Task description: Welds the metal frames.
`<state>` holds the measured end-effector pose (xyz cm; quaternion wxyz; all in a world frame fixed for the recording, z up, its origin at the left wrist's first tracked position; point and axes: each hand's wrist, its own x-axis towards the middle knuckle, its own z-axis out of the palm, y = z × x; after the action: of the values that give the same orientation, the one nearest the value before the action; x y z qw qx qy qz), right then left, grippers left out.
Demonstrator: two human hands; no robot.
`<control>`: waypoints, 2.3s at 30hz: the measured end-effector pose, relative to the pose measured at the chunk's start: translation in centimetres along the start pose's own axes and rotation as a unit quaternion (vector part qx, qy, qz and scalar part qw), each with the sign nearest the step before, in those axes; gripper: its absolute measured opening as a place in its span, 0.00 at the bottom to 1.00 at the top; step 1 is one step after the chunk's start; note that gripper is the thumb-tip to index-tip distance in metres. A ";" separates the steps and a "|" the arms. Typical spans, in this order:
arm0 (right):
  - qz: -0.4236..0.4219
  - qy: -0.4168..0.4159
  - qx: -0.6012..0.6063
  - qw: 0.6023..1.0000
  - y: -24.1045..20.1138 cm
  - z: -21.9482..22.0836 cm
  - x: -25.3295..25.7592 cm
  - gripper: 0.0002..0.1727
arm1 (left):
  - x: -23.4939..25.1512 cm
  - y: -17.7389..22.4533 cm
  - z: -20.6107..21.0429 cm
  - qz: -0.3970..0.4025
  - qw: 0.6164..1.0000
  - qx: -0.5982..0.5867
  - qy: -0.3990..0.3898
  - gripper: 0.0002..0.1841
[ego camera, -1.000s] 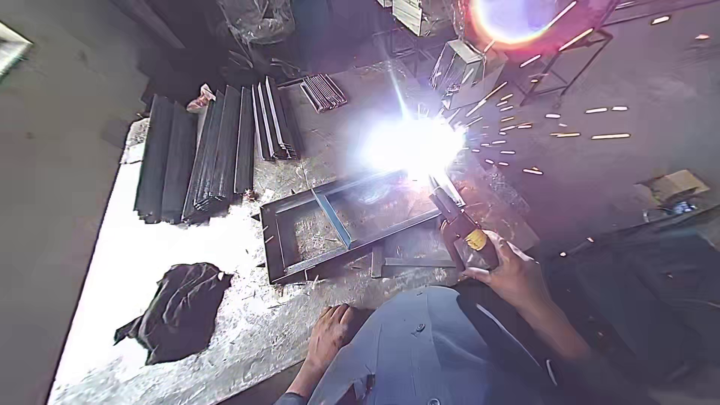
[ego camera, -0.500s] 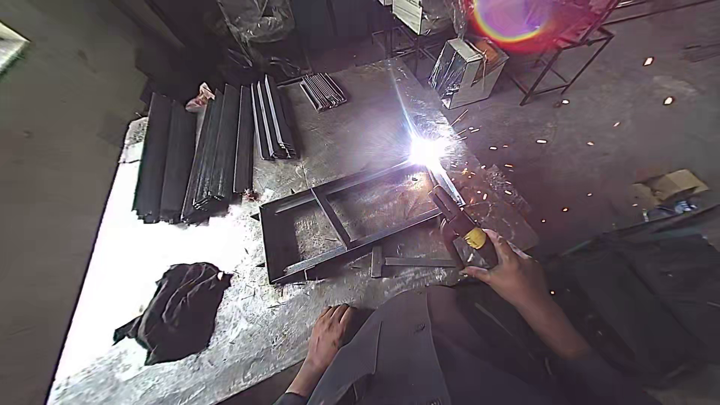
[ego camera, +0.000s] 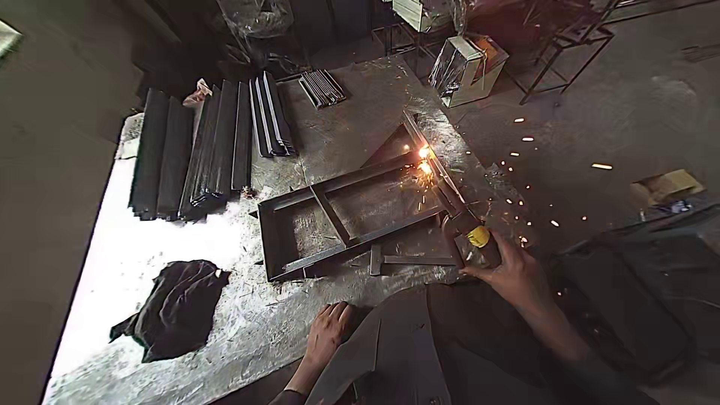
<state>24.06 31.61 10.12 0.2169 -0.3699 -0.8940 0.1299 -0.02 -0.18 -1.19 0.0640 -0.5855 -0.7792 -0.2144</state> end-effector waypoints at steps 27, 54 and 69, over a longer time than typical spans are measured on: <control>0.063 -0.059 -0.062 0.994 0.8 0.6 0.6 0.60 | 0.3 0.2 -0.1 0.001 1.000 0.010 0.011 0.16; 0.095 -0.086 -0.019 0.992 0.6 0.8 1.4 0.62 | 0.4 0.3 -0.1 -0.001 1.000 0.024 0.007 0.16; -0.026 -0.014 -0.047 0.998 -0.8 -2.3 0.0 0.58 | 0.1 -0.1 0.2 0.007 1.000 0.000 0.009 0.17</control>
<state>24.73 31.23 12.40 0.1904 -0.3547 -0.9112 0.0876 -0.13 -0.08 -1.35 0.0728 -0.5892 -0.7741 -0.2196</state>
